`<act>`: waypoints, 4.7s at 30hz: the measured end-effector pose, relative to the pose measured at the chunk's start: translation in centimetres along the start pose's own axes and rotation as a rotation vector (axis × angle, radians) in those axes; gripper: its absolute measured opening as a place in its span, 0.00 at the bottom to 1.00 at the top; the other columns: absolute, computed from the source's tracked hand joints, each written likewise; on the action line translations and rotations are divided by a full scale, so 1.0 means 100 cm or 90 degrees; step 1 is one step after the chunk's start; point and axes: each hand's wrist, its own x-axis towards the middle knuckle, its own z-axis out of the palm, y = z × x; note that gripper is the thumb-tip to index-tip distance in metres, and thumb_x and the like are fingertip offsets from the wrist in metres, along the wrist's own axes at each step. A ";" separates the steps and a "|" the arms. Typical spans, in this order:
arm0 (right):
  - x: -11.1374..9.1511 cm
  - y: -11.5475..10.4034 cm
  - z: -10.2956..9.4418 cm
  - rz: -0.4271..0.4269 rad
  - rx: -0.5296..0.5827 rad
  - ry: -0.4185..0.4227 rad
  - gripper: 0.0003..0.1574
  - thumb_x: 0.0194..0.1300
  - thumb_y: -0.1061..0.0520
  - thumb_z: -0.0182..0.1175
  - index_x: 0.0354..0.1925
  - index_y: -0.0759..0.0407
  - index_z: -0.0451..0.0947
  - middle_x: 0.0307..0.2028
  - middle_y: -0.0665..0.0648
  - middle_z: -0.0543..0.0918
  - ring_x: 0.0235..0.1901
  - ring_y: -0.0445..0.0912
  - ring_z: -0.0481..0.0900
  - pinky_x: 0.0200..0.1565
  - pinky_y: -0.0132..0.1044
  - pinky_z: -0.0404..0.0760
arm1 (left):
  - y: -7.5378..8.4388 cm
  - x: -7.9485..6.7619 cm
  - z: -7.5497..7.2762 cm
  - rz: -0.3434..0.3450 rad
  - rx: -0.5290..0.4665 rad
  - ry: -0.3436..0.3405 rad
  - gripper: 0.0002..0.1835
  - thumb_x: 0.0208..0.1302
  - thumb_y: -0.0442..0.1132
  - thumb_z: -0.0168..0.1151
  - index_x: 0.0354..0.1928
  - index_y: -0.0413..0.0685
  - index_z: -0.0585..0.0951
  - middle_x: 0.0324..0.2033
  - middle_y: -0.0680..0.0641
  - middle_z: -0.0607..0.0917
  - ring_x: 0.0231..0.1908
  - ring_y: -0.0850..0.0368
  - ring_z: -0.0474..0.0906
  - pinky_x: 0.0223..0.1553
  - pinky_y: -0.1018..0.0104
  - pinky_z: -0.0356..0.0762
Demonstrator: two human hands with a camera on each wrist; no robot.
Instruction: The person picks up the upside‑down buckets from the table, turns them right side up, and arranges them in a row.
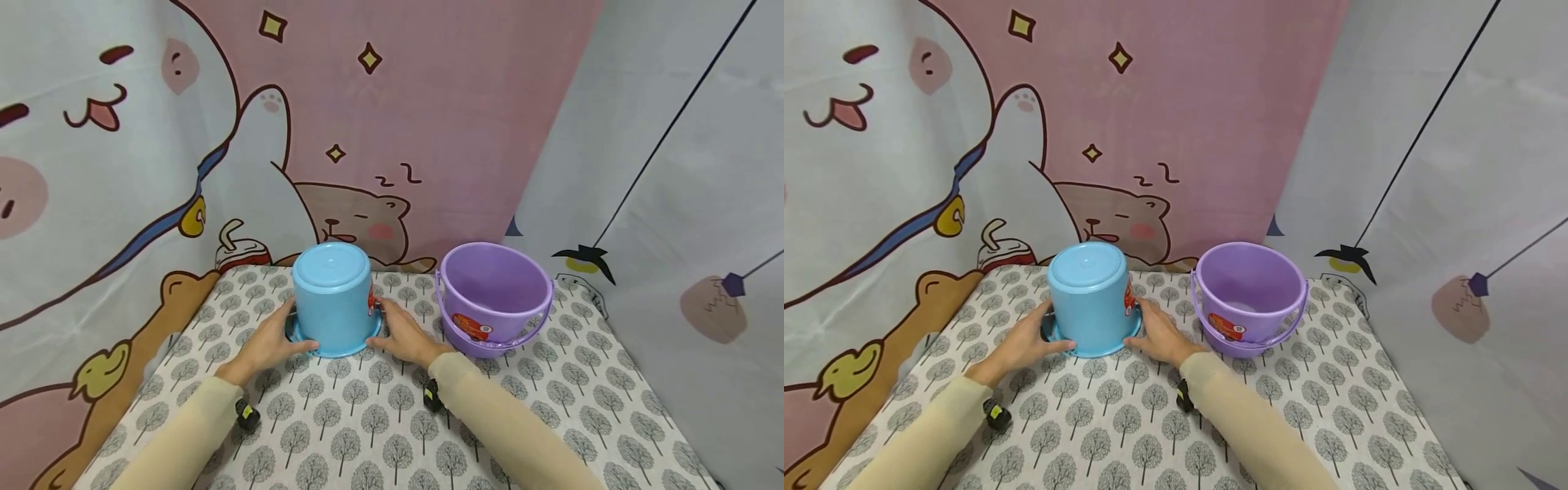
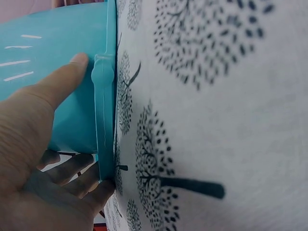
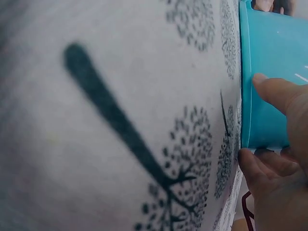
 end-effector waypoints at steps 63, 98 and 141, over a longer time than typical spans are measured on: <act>-0.029 -0.005 -0.021 0.009 -0.018 0.046 0.86 0.58 0.30 0.90 0.96 0.52 0.51 0.91 0.72 0.61 0.91 0.72 0.61 0.86 0.77 0.66 | 0.013 -0.018 -0.002 0.102 -0.036 0.004 0.89 0.47 0.46 0.99 0.98 0.56 0.38 0.89 0.28 0.67 0.86 0.22 0.68 0.86 0.22 0.65; -0.035 0.001 -0.027 -0.232 -0.058 0.171 0.15 0.73 0.62 0.79 0.47 0.55 0.80 0.76 0.72 0.84 0.80 0.72 0.80 0.77 0.69 0.84 | 0.017 -0.023 0.009 0.223 -0.110 0.204 0.61 0.54 0.21 0.89 0.90 0.43 0.69 0.72 0.25 0.85 0.64 0.26 0.92 0.64 0.44 0.93; -0.042 -0.040 -0.071 -0.236 -0.014 0.273 0.15 0.75 0.70 0.74 0.51 0.57 0.82 0.75 0.69 0.86 0.74 0.68 0.87 0.78 0.59 0.86 | 0.067 -0.026 -0.016 0.328 -0.142 0.387 0.16 0.60 0.18 0.84 0.46 0.43 0.96 0.45 0.40 0.98 0.49 0.62 0.95 0.54 0.65 0.96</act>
